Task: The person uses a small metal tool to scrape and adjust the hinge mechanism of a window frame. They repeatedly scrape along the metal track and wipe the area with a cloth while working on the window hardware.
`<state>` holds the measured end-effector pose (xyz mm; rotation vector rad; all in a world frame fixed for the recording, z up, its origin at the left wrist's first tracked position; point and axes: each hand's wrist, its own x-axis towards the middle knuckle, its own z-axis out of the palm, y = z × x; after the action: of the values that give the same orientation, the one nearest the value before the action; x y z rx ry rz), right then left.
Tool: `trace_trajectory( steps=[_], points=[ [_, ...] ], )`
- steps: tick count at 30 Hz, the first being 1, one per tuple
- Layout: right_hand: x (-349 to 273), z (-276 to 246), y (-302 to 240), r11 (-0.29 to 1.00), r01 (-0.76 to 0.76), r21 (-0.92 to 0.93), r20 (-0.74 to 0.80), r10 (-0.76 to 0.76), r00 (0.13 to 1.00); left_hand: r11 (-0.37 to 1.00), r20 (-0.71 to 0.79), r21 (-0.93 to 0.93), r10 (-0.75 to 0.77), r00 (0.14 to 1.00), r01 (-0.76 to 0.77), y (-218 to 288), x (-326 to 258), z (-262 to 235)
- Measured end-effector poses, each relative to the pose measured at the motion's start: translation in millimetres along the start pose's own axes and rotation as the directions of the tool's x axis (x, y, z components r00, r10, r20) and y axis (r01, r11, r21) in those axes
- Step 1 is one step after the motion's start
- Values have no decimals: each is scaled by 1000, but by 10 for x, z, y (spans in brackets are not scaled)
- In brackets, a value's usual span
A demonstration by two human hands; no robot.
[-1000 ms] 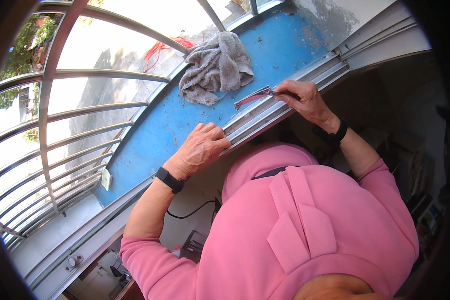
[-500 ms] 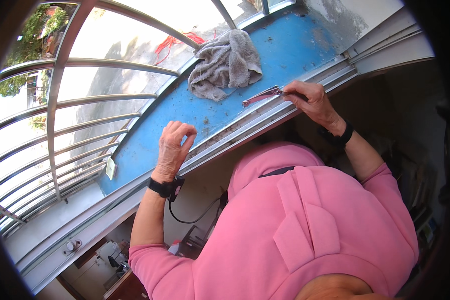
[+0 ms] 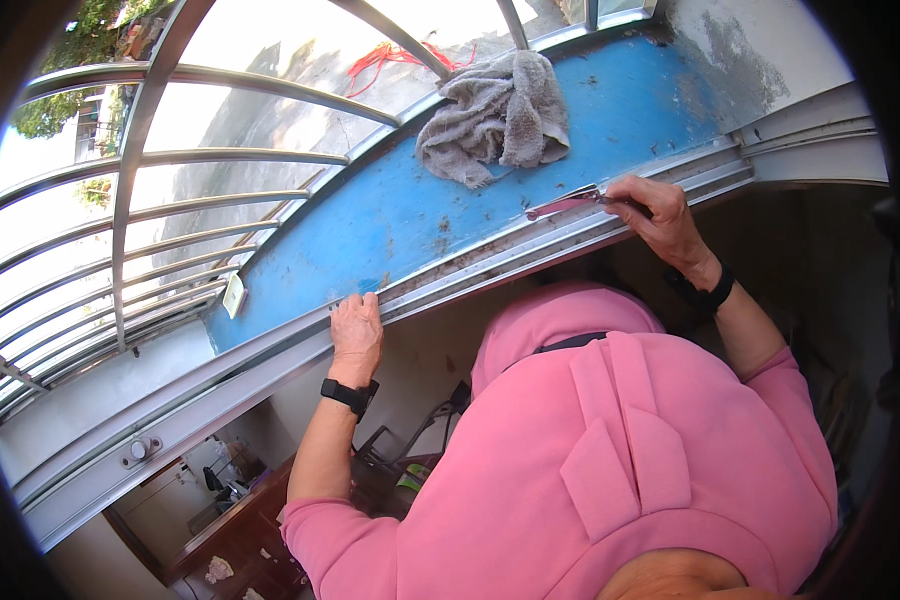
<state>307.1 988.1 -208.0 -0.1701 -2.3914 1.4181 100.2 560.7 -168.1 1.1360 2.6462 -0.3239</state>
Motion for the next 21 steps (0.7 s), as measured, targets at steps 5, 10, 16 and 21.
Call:
trace_trajectory(
  steps=[5, 10, 16, 21],
  points=[
    [1, -39, -39, 998, -56, 38, 39, 55, 998, 799, -231, -587, -11, 973, -131, 356, 13, -44],
    [-3, -54, -76, 998, 16, 63, 26, -17, 1000, 973, 70, 16, -232, 970, 231, 37, -81, -193],
    [-34, -190, -39, 978, -111, 174, 127, 89, 988, 922, 234, 110, -387, 892, 371, 130, 8, -67],
    [-19, -233, 17, 991, -55, 119, 126, 40, 991, 449, 94, -859, -337, 937, 248, 313, 41, -393]
  ],
)
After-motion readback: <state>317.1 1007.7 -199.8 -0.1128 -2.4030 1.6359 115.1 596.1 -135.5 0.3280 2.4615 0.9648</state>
